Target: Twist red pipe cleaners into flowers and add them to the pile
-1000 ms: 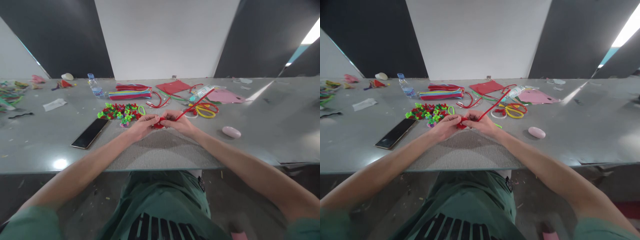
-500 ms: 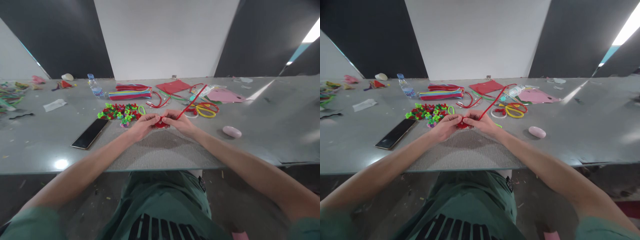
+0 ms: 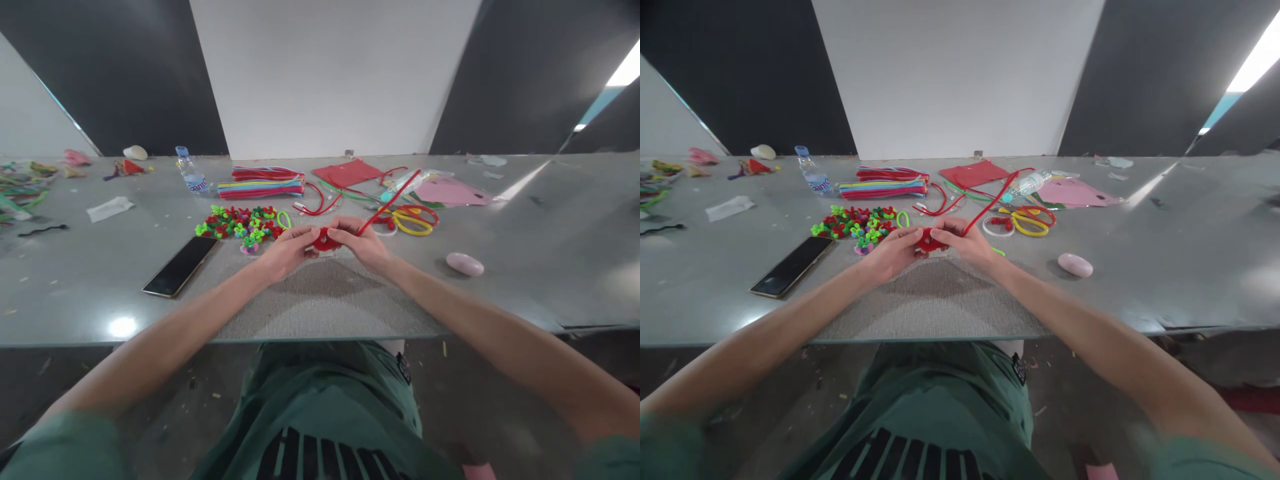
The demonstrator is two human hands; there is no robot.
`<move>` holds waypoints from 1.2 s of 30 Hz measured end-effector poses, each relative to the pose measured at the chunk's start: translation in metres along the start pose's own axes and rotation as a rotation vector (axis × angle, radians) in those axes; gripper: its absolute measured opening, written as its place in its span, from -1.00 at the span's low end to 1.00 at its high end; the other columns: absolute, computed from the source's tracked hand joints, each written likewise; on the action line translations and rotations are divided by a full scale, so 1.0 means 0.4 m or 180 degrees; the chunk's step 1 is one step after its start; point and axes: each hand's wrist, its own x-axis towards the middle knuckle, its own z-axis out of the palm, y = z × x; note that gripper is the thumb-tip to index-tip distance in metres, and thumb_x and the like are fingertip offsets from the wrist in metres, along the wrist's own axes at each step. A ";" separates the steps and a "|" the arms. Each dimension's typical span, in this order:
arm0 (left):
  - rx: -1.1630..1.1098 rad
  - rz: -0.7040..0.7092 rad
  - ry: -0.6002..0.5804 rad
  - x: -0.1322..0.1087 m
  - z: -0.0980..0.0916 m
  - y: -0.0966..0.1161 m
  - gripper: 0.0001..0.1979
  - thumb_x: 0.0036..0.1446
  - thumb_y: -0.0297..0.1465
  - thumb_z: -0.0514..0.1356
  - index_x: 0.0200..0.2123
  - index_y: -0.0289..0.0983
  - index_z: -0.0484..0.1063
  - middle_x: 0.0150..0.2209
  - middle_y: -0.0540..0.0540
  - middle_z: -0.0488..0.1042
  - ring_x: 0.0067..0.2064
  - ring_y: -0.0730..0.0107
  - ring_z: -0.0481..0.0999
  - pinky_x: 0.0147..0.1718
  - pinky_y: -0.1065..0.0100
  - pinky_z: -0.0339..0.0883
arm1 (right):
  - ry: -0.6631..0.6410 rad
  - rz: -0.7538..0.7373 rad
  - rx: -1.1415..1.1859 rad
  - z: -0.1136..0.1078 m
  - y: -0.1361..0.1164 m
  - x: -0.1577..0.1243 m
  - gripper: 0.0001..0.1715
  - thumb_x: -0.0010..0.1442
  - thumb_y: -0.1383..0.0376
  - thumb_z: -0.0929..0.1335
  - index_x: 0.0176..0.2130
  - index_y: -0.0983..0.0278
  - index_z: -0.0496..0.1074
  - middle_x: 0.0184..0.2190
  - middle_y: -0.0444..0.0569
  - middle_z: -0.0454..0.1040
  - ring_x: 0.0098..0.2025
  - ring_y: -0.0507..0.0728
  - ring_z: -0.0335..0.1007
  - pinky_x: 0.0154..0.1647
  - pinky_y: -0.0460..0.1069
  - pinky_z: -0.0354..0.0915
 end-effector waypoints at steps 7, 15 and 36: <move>0.0233 0.0018 -0.0187 -0.005 -0.011 -0.004 -0.67 0.09 -0.15 0.53 -0.37 -0.29 0.59 -0.34 -0.05 0.50 -0.26 0.38 0.49 -0.17 0.32 0.33 | -0.0305 0.0055 -0.0102 -0.005 0.004 -0.001 -0.57 0.32 -0.04 0.48 -0.34 0.26 0.55 -0.42 -0.12 0.46 -0.34 0.05 0.32 -0.23 -0.01 0.28; -0.0069 0.0000 -0.0067 0.002 0.003 0.002 -0.67 0.06 -0.15 0.53 -0.39 -0.28 0.61 -0.34 -0.07 0.53 -0.29 0.38 0.48 -0.30 0.35 0.31 | -0.0200 0.0161 0.0373 -0.004 0.028 0.002 -0.57 0.29 -0.04 0.51 -0.37 0.23 0.49 -0.44 -0.17 0.41 -0.35 0.04 0.33 -0.22 -0.03 0.29; 0.0048 -0.0057 0.0042 0.007 -0.011 0.001 -0.71 0.08 -0.19 0.52 -0.33 -0.29 0.63 -0.28 -0.09 0.55 -0.31 0.42 0.45 -0.27 0.35 0.33 | -0.0051 0.0033 0.0186 -0.010 0.042 0.011 -0.56 0.36 -0.05 0.45 -0.32 0.23 0.48 -0.42 -0.17 0.38 -0.35 0.04 0.26 -0.26 -0.04 0.21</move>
